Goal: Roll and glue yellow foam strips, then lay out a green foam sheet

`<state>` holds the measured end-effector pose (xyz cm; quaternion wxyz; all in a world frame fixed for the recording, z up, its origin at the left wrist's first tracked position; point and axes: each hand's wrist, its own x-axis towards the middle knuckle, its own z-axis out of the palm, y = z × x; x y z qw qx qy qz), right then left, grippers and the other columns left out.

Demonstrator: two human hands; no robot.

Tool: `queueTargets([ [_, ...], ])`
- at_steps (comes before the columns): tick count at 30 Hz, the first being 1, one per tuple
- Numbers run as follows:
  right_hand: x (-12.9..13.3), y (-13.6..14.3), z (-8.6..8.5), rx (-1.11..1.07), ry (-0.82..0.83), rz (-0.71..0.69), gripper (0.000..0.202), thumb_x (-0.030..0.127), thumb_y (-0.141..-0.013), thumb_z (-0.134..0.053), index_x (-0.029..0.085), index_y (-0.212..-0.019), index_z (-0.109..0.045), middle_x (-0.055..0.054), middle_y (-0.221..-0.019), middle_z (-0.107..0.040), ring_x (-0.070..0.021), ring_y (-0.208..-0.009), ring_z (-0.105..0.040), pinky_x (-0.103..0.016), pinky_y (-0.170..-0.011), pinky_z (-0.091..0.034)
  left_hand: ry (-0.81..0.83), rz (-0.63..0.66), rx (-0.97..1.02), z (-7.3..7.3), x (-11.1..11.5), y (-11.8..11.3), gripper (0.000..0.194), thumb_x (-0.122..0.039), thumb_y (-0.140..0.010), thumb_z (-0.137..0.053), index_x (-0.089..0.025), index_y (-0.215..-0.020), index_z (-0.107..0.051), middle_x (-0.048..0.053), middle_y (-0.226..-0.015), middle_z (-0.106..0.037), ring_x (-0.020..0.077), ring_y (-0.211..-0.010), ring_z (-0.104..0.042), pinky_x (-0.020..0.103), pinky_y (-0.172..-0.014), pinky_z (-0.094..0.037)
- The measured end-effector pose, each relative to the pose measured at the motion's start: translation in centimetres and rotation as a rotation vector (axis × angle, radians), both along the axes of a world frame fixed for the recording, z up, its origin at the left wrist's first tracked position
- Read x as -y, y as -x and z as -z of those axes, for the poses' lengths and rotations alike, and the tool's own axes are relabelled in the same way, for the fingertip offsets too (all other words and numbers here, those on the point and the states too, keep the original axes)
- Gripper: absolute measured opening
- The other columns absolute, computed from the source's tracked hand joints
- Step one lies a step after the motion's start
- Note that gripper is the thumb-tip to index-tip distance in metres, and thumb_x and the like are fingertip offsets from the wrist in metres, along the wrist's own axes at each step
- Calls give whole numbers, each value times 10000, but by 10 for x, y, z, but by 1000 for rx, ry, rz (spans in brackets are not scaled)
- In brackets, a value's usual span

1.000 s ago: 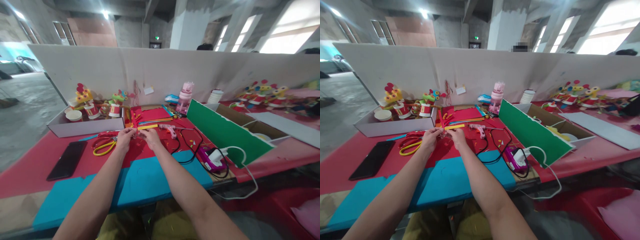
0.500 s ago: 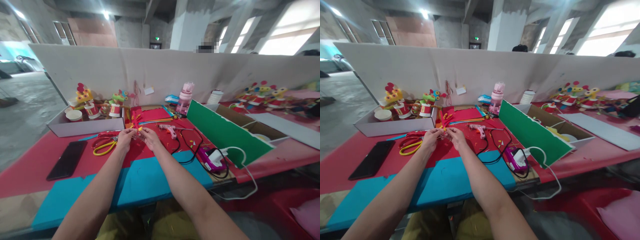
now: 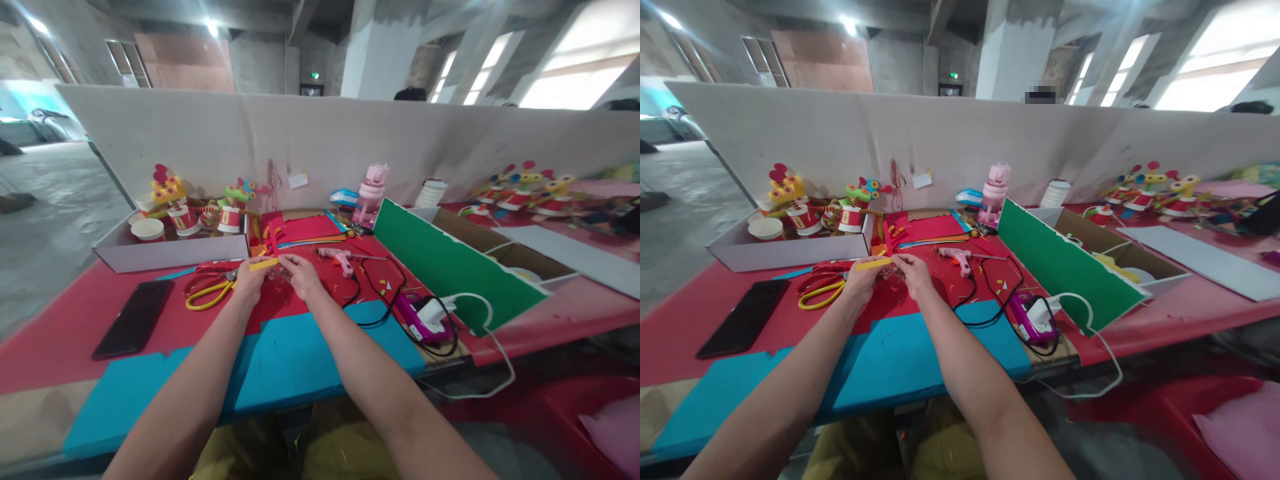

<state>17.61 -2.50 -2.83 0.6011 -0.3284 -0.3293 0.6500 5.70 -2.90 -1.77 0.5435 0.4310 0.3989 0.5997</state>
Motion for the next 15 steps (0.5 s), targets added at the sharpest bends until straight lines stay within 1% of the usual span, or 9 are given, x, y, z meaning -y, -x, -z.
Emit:
queueTargets([
  [5,-4,3,3,52,-6,100,296,339,-518,-810,178,-720,-666,56,-577,-605,-79,-528,-518,-236,-599,-488,-23,-7,11,2,1,-2,210,-232,-499,-787,-122,-626,-660,15,-576,-622,101,-492,-514,236,-498,-387],
  [10,-5,6,5,75,-87,237,254,350,-563,-777,184,-717,-662,41,-611,-623,-88,-559,-537,-225,-600,-474,-15,76,15,1,5,-7,285,-260,-515,-816,-121,-729,-689,19,-636,-641,90,-496,-505,226,-491,-391],
  [12,-5,6,3,95,-106,233,262,362,-562,-778,187,-722,-666,38,-634,-633,-88,-564,-538,-223,-596,-471,-40,29,33,2,4,-8,280,-289,-539,-814,-125,-720,-678,3,-601,-616,86,-486,-496,221,-485,-385],
  [15,-3,4,0,91,-65,142,300,418,-556,-776,187,-717,-671,39,-634,-627,-82,-534,-517,-226,-572,-466,-61,-61,31,4,1,-6,263,-306,-545,-809,-128,-654,-649,-19,-534,-569,82,-462,-477,220,-473,-372],
])
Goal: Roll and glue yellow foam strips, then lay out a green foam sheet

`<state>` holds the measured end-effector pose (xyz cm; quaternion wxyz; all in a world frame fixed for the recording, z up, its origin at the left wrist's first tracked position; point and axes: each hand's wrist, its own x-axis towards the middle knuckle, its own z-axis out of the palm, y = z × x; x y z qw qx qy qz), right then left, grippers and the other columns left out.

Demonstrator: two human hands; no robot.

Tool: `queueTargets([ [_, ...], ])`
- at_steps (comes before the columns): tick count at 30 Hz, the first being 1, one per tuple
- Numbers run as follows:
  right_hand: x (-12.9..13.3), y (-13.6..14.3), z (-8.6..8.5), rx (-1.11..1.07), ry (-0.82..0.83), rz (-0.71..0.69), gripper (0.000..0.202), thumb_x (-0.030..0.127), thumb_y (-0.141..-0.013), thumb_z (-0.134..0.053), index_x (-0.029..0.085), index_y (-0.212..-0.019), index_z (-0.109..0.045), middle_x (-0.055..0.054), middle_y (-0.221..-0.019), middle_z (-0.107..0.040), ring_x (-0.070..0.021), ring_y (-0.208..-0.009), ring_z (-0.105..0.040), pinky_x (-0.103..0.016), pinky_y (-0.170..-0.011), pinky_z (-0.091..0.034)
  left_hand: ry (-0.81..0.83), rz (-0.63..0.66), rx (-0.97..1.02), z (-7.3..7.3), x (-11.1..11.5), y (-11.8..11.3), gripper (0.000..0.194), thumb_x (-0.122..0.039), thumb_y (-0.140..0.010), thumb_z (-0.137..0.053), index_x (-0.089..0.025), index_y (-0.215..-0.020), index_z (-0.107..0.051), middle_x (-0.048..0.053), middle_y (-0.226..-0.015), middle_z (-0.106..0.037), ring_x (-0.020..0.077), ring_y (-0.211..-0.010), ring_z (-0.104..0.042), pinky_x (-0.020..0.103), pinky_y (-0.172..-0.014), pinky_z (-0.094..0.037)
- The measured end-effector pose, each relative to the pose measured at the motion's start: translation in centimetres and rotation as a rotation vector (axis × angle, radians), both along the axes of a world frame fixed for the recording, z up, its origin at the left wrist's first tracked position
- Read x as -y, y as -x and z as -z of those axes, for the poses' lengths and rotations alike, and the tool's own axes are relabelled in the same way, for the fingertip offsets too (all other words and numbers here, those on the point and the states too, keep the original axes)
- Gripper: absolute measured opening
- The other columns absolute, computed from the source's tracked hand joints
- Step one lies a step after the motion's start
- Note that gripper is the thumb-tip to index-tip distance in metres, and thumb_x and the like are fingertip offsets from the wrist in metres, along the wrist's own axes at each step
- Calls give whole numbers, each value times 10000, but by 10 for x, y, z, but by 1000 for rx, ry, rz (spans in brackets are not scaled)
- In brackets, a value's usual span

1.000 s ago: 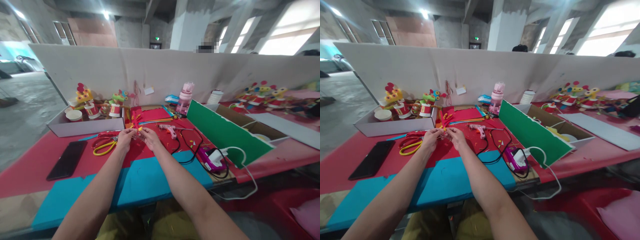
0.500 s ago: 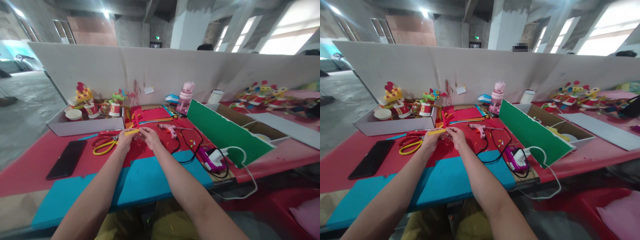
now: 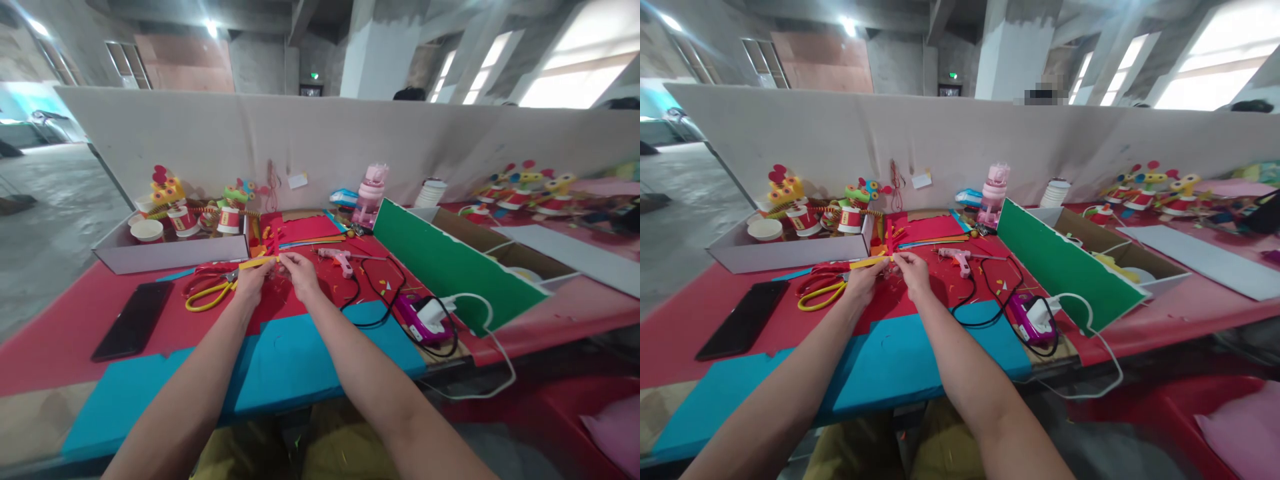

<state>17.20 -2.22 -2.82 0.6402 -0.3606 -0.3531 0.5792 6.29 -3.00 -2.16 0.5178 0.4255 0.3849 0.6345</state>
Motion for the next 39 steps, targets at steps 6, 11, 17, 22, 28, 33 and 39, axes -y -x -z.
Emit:
queueTargets([
  [6,2,-4,-3,118,-47,-28,322,407,-518,-799,181,-728,-707,23,-645,-651,-100,-574,-543,-251,-635,-476,-29,-18,-44,1,-2,2,237,-291,-541,-802,-128,-640,-661,-10,-539,-583,87,-471,-474,223,-478,-359],
  [11,0,-4,1,274,-125,59,261,410,-586,-749,176,-695,-710,13,-596,-640,-125,-578,-558,-249,-600,-449,2,-9,-41,1,-2,3,260,-308,-529,-809,-126,-594,-635,-11,-516,-560,85,-468,-464,220,-476,-347],
  [17,-2,-6,2,254,-120,-12,278,422,-583,-737,169,-680,-678,17,-616,-637,-112,-560,-544,-240,-589,-452,17,13,-100,1,-4,5,301,-349,-532,-803,-123,-562,-608,-8,-493,-541,90,-464,-464,221,-475,-342],
  [22,-2,-5,3,331,-153,26,255,411,-608,-710,170,-661,-647,26,-572,-602,-116,-544,-529,-234,-547,-432,-5,-2,-137,5,-6,7,283,-333,-550,-791,-125,-548,-599,-8,-483,-541,91,-466,-461,222,-477,-327],
  [28,-6,-4,6,392,-150,86,242,404,-630,-664,186,-608,-560,51,-509,-530,-109,-496,-483,-227,-511,-391,63,-28,-10,2,-6,8,305,-327,-506,-822,-122,-567,-605,-14,-487,-545,79,-462,-449,220,-485,-342],
  [33,-7,-8,7,386,-89,72,248,402,-625,-671,194,-588,-541,53,-479,-517,-117,-470,-481,-236,-501,-374,60,-95,84,-4,-11,22,306,-314,-491,-828,-122,-595,-613,-23,-497,-544,77,-471,-475,206,-484,-368],
  [39,-10,-12,8,252,-24,184,261,413,-603,-699,188,-616,-566,52,-467,-527,-123,-479,-508,-239,-514,-397,26,-248,213,-6,-12,27,347,-405,-574,-777,-121,-719,-638,-25,-547,-564,77,-491,-503,200,-496,-400],
])
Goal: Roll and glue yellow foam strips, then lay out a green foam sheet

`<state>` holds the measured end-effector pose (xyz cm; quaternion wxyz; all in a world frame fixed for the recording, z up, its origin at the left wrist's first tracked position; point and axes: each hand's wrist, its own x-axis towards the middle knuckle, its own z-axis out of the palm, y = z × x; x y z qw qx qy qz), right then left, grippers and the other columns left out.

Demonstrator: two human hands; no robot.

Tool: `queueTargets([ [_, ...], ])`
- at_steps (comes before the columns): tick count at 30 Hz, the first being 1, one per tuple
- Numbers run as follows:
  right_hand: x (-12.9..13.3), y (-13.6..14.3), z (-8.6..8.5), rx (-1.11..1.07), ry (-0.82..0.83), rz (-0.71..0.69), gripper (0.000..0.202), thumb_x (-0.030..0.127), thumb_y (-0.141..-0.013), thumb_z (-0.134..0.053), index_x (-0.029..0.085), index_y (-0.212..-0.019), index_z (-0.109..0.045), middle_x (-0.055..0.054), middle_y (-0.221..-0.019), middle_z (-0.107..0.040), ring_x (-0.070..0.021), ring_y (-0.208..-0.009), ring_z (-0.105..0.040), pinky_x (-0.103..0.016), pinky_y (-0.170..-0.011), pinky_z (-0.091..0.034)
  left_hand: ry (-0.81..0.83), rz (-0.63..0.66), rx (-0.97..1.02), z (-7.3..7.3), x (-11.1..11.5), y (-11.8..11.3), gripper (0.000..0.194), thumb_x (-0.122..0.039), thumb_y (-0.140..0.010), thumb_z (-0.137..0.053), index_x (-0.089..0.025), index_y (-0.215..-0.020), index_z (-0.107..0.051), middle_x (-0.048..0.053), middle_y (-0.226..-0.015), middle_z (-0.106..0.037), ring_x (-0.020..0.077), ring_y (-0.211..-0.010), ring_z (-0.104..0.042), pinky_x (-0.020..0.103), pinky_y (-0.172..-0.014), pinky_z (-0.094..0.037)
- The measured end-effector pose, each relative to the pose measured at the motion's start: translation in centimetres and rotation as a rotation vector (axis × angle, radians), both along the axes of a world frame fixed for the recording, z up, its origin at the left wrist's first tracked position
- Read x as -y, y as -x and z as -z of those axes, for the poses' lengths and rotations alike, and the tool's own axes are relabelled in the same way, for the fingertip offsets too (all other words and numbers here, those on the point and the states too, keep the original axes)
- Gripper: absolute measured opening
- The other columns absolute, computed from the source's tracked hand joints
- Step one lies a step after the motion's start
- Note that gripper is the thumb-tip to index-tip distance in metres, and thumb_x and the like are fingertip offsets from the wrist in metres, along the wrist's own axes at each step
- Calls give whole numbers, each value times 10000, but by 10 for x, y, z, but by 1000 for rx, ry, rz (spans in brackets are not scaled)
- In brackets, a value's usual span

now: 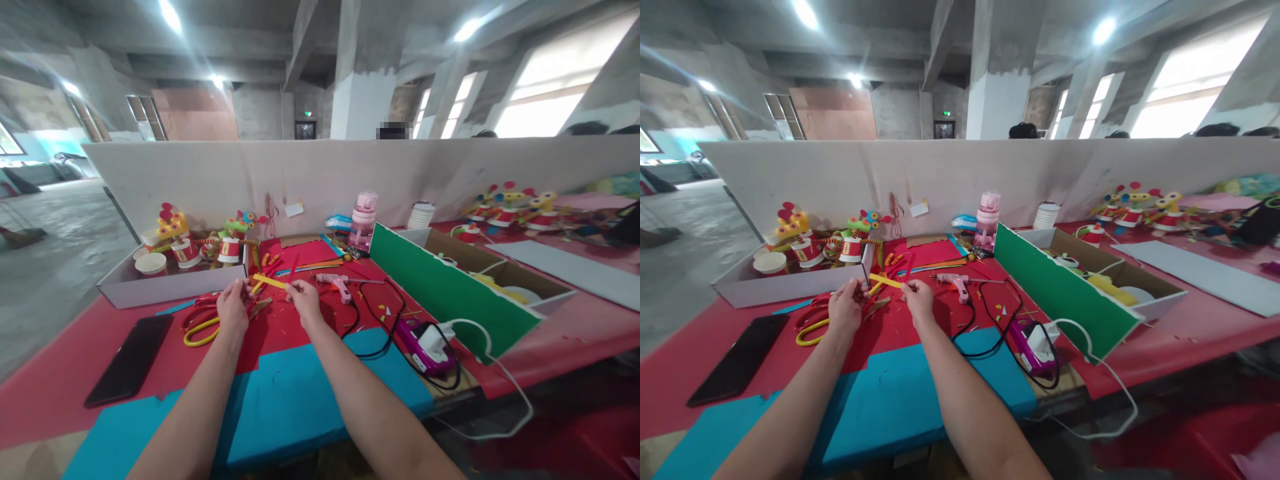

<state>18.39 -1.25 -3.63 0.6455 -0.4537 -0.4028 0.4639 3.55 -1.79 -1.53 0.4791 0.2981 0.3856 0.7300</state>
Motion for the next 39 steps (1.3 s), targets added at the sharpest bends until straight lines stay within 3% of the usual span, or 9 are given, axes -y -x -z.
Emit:
queueTargets([
  [2,1,1,0,-111,19,-5,285,412,-575,-728,185,-636,-566,43,-493,-559,-124,-499,-538,-242,-540,-430,17,54,-41,2,3,-7,373,-426,-584,-773,-121,-753,-642,-23,-561,-567,77,-491,-501,203,-497,-402],
  [7,7,10,-2,-286,64,-167,349,389,-494,-797,180,-628,-551,22,-574,-621,-122,-521,-575,-254,-570,-471,-14,323,-261,8,10,-27,355,-421,-617,-780,-130,-762,-638,-11,-599,-592,76,-500,-497,210,-511,-396],
  [13,10,17,0,-291,54,-174,308,377,-520,-789,166,-607,-582,51,-507,-562,-92,-472,-515,-224,-510,-432,36,385,-202,15,8,-28,341,-397,-598,-797,-127,-732,-638,-8,-565,-588,79,-483,-493,209,-493,-380],
  [19,10,19,1,-319,60,-142,327,361,-492,-812,165,-615,-582,22,-529,-617,-121,-494,-566,-272,-578,-496,54,357,-231,17,6,-25,347,-405,-571,-798,-121,-702,-649,3,-549,-593,78,-464,-477,213,-484,-366],
  [27,6,14,2,-164,52,-97,364,473,-537,-772,146,-578,-619,-5,-505,-601,-124,-487,-548,-264,-554,-476,7,232,-385,16,5,-24,286,-385,-597,-763,-138,-626,-622,-25,-479,-538,76,-450,-444,206,-482,-323],
  [34,-3,-3,-1,-207,43,5,399,493,-511,-786,156,-558,-577,1,-499,-582,-120,-481,-539,-264,-542,-473,28,221,-367,11,3,-18,252,-339,-580,-756,-141,-600,-601,-29,-466,-525,75,-449,-449,200,-490,-344],
  [39,-9,-24,-7,-268,-13,111,367,466,-534,-778,147,-636,-628,22,-520,-581,-97,-478,-512,-248,-544,-458,34,211,-334,4,2,-8,253,-338,-578,-761,-142,-599,-603,-28,-455,-515,77,-437,-457,199,-468,-348],
])
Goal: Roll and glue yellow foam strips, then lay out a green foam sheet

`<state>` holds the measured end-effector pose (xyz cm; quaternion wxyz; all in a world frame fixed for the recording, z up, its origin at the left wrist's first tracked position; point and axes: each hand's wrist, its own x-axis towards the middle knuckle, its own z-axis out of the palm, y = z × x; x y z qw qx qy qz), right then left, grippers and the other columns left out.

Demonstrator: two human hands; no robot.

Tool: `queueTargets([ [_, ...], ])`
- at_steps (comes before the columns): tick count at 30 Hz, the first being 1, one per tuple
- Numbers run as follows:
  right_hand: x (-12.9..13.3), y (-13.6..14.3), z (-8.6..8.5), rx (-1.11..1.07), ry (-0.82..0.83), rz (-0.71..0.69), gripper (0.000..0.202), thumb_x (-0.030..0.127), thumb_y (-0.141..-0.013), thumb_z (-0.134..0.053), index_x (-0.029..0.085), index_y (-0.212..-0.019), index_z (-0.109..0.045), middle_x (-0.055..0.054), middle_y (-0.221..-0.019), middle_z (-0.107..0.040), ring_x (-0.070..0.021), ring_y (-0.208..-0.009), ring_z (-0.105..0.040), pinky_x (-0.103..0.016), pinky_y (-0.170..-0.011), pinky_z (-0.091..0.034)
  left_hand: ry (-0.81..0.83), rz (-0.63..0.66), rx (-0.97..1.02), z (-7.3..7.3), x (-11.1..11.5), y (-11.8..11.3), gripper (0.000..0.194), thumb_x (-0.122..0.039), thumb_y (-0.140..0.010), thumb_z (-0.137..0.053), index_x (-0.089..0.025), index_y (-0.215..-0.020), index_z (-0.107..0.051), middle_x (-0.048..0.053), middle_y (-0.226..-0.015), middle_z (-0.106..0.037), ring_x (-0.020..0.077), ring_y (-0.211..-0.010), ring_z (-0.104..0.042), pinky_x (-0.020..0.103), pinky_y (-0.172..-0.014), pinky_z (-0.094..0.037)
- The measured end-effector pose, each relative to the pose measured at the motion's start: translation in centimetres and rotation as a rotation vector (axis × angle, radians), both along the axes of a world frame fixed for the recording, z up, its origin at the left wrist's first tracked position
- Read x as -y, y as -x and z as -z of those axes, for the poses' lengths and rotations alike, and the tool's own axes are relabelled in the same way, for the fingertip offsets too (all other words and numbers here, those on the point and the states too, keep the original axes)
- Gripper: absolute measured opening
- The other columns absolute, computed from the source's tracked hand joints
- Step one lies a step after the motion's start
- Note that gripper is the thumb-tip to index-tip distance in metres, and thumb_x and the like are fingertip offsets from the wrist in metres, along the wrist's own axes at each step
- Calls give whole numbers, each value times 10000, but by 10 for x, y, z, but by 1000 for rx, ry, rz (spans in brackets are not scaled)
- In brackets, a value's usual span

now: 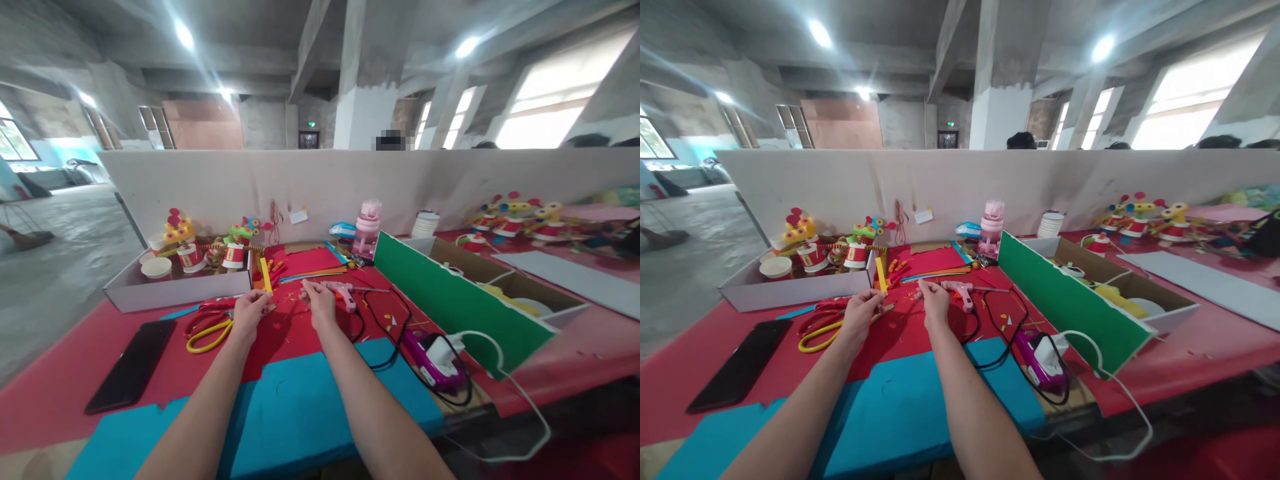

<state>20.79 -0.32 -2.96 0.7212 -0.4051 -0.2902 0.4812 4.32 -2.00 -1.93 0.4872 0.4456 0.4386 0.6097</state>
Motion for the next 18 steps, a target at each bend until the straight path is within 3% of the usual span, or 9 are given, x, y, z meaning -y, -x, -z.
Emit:
queueTargets([
  [2,-1,-6,-2,-21,-10,93,362,469,-550,-765,150,-655,-630,21,-543,-592,-93,-486,-516,-240,-541,-447,-16,-13,34,-2,0,3,267,-347,-567,-773,-138,-605,-612,-27,-467,-518,74,-438,-451,199,-460,-351],
  [4,1,-5,-2,-14,-14,79,359,466,-549,-764,153,-662,-630,16,-567,-606,-93,-497,-525,-236,-546,-446,-8,-16,88,-2,0,4,292,-362,-547,-790,-134,-628,-626,-32,-483,-521,67,-441,-442,198,-464,-362],
  [8,11,19,0,13,0,-325,368,423,-499,-810,157,-688,-640,27,-549,-599,-104,-502,-542,-256,-579,-472,33,64,127,3,2,-4,340,-383,-528,-811,-127,-680,-646,-27,-514,-548,68,-449,-454,202,-475,-366],
  [9,13,25,1,23,4,-373,365,434,-505,-809,157,-661,-630,26,-535,-592,-108,-503,-541,-258,-578,-472,27,94,106,5,2,-6,336,-383,-536,-809,-124,-679,-649,-17,-522,-562,71,-452,-461,204,-474,-360],
  [13,17,39,8,114,16,-319,380,478,-514,-796,148,-587,-621,12,-517,-589,-115,-497,-529,-246,-540,-440,0,164,11,8,5,-13,290,-370,-572,-784,-117,-630,-653,20,-536,-596,82,-462,-474,212,-482,-347],
  [18,15,38,11,150,30,-244,403,527,-544,-758,142,-559,-641,7,-480,-571,-113,-464,-503,-242,-516,-407,-4,146,-12,7,5,-15,267,-364,-591,-768,-124,-623,-654,21,-533,-603,85,-463,-469,217,-493,-345],
])
